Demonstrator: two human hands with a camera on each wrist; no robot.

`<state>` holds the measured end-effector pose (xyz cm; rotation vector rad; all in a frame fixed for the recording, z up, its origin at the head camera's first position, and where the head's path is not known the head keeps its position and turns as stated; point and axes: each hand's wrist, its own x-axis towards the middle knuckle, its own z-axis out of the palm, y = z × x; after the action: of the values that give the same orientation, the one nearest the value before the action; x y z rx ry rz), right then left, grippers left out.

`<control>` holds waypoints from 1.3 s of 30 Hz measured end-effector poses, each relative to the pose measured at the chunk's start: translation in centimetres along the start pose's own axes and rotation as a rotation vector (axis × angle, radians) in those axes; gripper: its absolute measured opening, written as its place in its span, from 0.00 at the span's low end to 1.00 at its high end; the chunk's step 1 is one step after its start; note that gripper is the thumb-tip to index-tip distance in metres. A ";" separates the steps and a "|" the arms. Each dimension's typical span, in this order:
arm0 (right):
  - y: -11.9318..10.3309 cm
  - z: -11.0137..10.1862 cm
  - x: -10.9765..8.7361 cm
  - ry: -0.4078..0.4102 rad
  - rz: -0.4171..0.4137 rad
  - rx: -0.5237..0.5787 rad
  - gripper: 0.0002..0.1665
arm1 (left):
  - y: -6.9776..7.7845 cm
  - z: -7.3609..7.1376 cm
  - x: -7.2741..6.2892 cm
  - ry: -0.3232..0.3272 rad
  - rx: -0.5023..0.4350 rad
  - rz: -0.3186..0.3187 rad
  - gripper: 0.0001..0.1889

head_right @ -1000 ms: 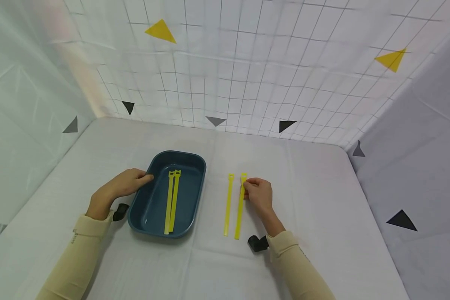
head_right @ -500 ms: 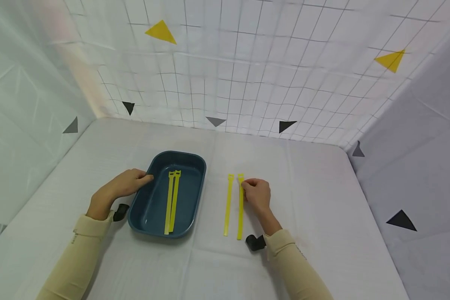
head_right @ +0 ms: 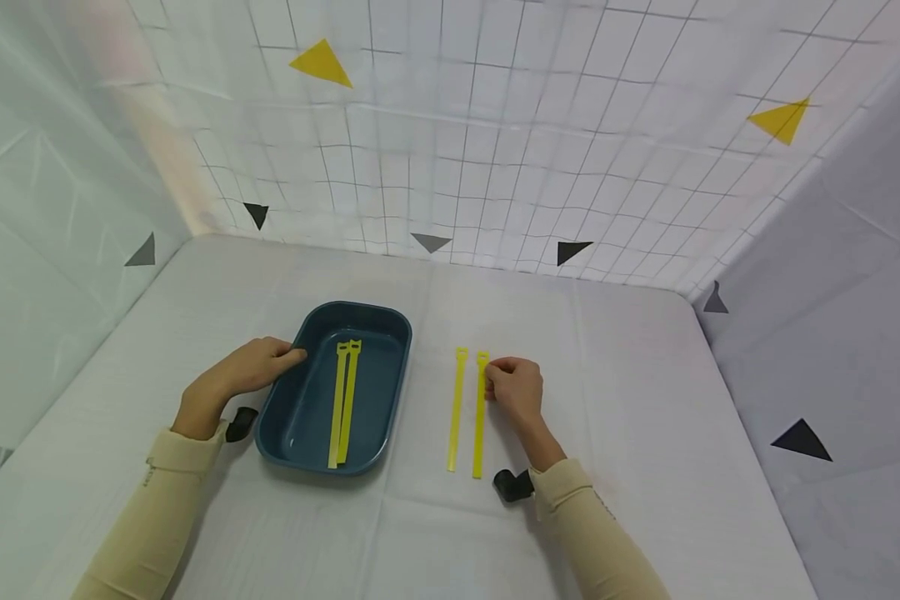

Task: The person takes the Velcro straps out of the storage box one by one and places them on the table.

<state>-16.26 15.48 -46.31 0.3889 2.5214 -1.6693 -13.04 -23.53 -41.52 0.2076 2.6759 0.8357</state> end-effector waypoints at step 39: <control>-6.3 0.2 -1.7 -0.107 -0.141 0.440 0.18 | -0.1 0.0 0.0 0.002 0.011 -0.007 0.20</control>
<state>-16.25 12.66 -40.37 0.1459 2.1378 -2.2348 -13.07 -23.60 -41.58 0.2002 2.6819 0.8201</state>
